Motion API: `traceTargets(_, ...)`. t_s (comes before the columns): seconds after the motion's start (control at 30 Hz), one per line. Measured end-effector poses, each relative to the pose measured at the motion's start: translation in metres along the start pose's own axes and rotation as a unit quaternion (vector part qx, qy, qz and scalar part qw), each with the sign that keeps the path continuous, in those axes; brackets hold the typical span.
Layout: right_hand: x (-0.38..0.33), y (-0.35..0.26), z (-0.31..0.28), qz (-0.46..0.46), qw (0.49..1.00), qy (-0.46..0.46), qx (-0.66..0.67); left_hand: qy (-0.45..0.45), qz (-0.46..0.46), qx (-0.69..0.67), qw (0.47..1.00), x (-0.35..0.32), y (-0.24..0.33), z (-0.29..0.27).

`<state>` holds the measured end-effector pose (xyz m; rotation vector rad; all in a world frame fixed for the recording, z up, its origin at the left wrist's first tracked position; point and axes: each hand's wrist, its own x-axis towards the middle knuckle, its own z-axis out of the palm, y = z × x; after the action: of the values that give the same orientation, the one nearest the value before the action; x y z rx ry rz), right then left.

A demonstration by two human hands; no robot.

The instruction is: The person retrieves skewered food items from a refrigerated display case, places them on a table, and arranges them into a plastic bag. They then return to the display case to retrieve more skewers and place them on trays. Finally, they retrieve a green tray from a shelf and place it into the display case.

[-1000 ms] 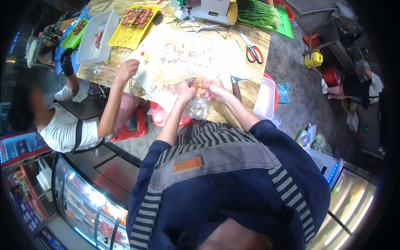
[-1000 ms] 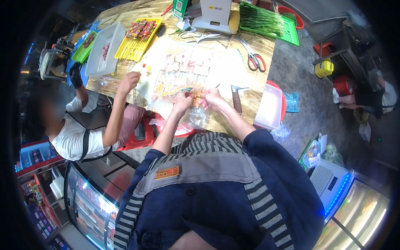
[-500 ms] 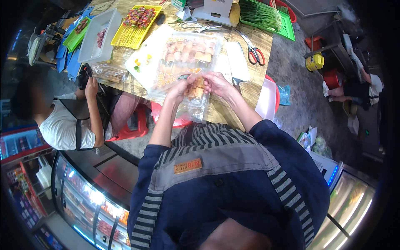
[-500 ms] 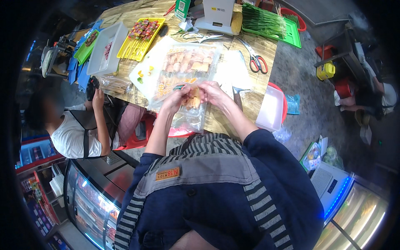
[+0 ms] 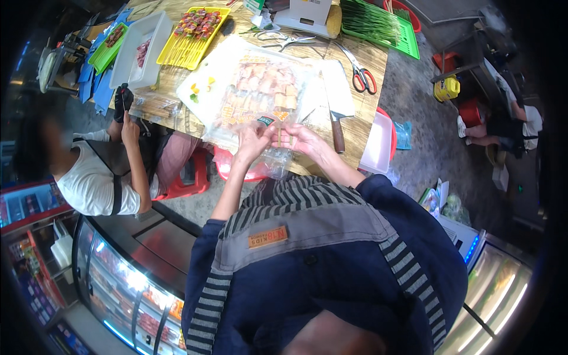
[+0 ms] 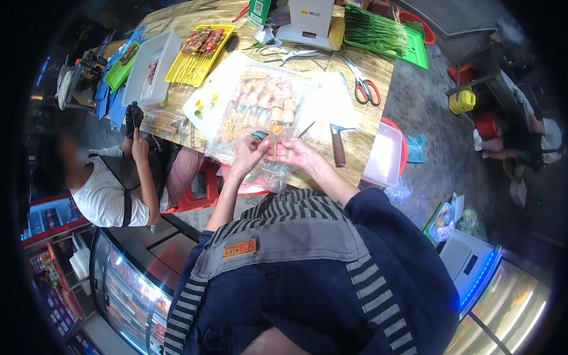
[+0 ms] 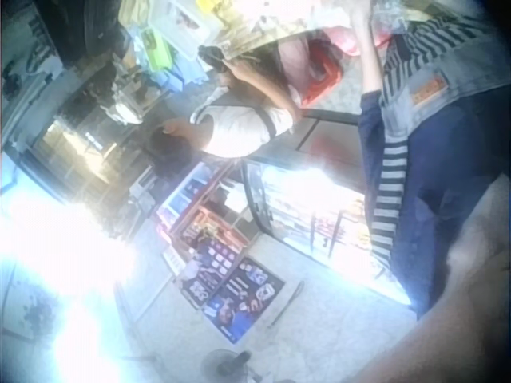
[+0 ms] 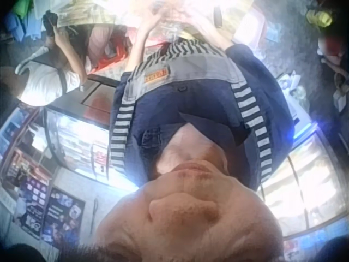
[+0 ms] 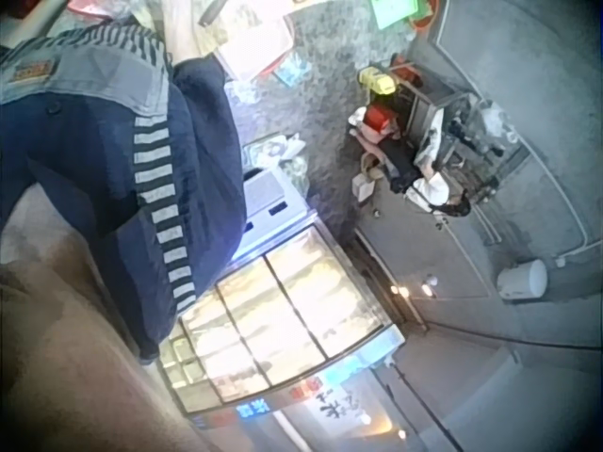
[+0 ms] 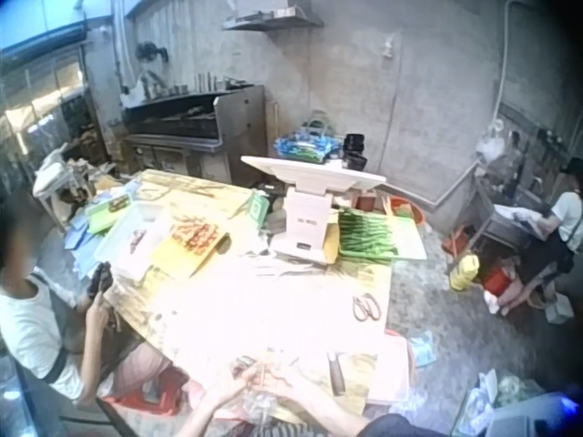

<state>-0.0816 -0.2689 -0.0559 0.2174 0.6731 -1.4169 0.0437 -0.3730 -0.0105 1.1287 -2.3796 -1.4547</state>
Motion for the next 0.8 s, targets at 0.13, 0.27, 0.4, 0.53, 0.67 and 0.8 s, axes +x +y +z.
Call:
traceTargets(0.13,0.007,0.015,-0.014,-0.009,0.999,0.033,0.012,0.062,0.114,0.033,0.991,0.009,-0.024,0.009)
traceTargets(0.27,-0.029,0.057,-0.015,0.008,0.973,0.076,-0.218,0.076,0.231,0.049,0.969,0.014,-0.006,0.003)
traceTargets(0.4,-0.064,0.037,-0.018,0.049,0.928,0.12,-0.35,0.042,0.126,0.02,0.991,0.01,0.003,-0.001)
traceTargets(0.53,-0.105,0.005,-0.052,0.061,0.881,0.146,-0.445,0.065,0.166,0.085,0.98,-0.009,-0.033,0.012)
traceTargets(0.67,-0.153,-0.015,-0.076,0.063,0.868,0.166,-0.464,0.145,0.207,0.212,0.944,0.001,-0.046,0.025)
traceTargets(0.8,-0.174,-0.02,-0.095,0.035,0.88,0.155,-0.448,0.005,0.026,0.268,0.963,0.018,-0.011,0.031)
